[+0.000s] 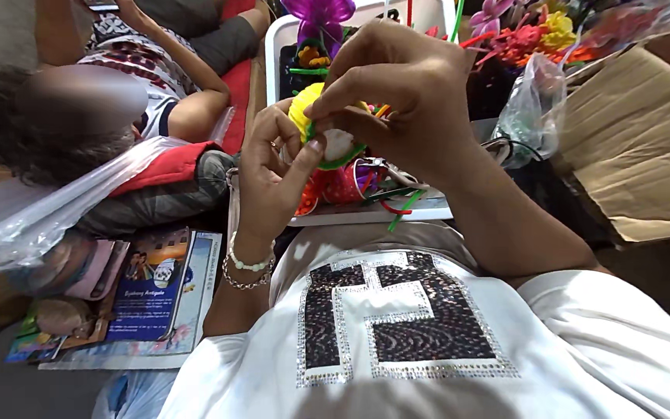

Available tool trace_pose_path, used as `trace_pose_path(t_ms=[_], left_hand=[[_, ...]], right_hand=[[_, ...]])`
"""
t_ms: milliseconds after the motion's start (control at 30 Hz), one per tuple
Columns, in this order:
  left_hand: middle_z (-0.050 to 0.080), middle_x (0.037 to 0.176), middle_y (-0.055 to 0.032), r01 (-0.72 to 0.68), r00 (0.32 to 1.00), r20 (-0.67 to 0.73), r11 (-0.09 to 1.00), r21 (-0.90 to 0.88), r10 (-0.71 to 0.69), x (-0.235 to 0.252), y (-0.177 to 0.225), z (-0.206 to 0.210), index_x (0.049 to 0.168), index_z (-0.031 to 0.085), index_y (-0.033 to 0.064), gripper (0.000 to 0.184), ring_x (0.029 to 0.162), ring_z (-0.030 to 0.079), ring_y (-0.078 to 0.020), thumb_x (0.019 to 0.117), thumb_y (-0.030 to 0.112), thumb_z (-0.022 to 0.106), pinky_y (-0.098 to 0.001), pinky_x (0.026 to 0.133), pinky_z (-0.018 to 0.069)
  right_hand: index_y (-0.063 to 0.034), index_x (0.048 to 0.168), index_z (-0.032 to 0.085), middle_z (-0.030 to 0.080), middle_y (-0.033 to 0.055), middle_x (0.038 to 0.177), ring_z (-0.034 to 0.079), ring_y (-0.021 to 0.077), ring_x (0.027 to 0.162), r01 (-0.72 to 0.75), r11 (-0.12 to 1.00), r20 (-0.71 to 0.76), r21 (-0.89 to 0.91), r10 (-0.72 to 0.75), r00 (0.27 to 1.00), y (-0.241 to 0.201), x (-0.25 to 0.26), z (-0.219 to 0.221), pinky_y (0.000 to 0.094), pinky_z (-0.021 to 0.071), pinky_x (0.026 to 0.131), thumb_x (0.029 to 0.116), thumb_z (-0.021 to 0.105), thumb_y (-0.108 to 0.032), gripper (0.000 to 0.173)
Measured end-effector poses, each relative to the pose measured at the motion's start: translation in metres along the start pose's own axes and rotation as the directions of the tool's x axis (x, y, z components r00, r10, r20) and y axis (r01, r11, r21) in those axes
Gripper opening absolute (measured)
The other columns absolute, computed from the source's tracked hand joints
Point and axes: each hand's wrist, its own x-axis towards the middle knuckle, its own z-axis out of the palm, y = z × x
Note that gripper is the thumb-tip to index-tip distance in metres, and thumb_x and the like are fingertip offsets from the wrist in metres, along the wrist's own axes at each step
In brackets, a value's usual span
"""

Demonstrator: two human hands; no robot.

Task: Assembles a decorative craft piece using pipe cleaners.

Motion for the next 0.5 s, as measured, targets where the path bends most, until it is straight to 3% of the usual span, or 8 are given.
trace_pose_path(t_ms=[67,133,333,433,500], left_hand=[[0.057,0.126,0.0012,0.066,0.998,-0.013,0.997,-0.029,-0.067,-0.003,0.004,0.001,0.097,0.052,0.0183,0.014,0.111,0.061,-0.0087,0.0975,0.010,0.062,-0.0252,0.084,0.0586],[0.058,0.125,0.0005,0.059,0.997,-0.040,0.990,-0.128,-0.065,-0.001,0.003,0.003,0.099,0.051,0.0176,0.015,0.108,0.064,-0.0112,0.0972,0.007,0.062,-0.0299,0.082,0.0604],[0.059,0.127,-0.0020,0.078,0.986,-0.118,0.959,-0.273,-0.114,-0.003,0.009,0.012,0.099,0.052,0.0170,0.012,0.104,0.068,-0.0128,0.0991,0.011,0.061,-0.0318,0.078,0.0639],[0.056,0.134,0.0008,0.106,0.987,-0.092,0.962,-0.252,-0.132,-0.012,0.012,0.014,0.101,0.053,0.0198,0.011,0.103,0.067,-0.0067,0.1016,0.016,0.064,-0.0221,0.075,0.0619],[0.054,0.135,-0.0006,0.086,0.992,-0.073,0.969,-0.233,-0.106,-0.016,0.012,0.014,0.105,0.053,0.0188,0.013,0.103,0.066,-0.0073,0.1013,0.013,0.064,-0.0215,0.074,0.0616]], right_hand=[[-0.0060,0.101,0.079,0.072,0.0131,0.101,0.067,0.0187,0.099,-0.004,1.000,0.004,-0.013,0.004,1.000,0.002,0.000,-0.004,0.0311,0.0530,0.087,0.0977,0.069,-0.012,0.013],[-0.0044,0.104,0.078,0.073,0.0127,0.102,0.068,0.0182,0.100,-0.009,1.000,-0.027,-0.028,0.009,1.000,0.004,-0.001,-0.006,0.0319,0.0542,0.087,0.0984,0.068,-0.012,0.014],[-0.0025,0.102,0.078,0.073,0.0138,0.102,0.069,0.0156,0.097,-0.017,0.998,-0.135,-0.065,0.008,0.991,0.006,-0.006,-0.008,0.0287,0.0551,0.084,0.0962,0.072,-0.010,0.012],[-0.0025,0.101,0.079,0.073,0.0137,0.102,0.069,0.0149,0.096,-0.031,0.997,-0.165,-0.068,0.019,0.986,0.004,-0.006,-0.008,0.0274,0.0555,0.083,0.0954,0.072,-0.010,0.011],[-0.0022,0.101,0.079,0.073,0.0142,0.102,0.069,0.0158,0.097,-0.035,0.997,-0.180,-0.071,0.021,0.983,0.002,-0.007,-0.007,0.0279,0.0557,0.083,0.0951,0.073,-0.009,0.011]])
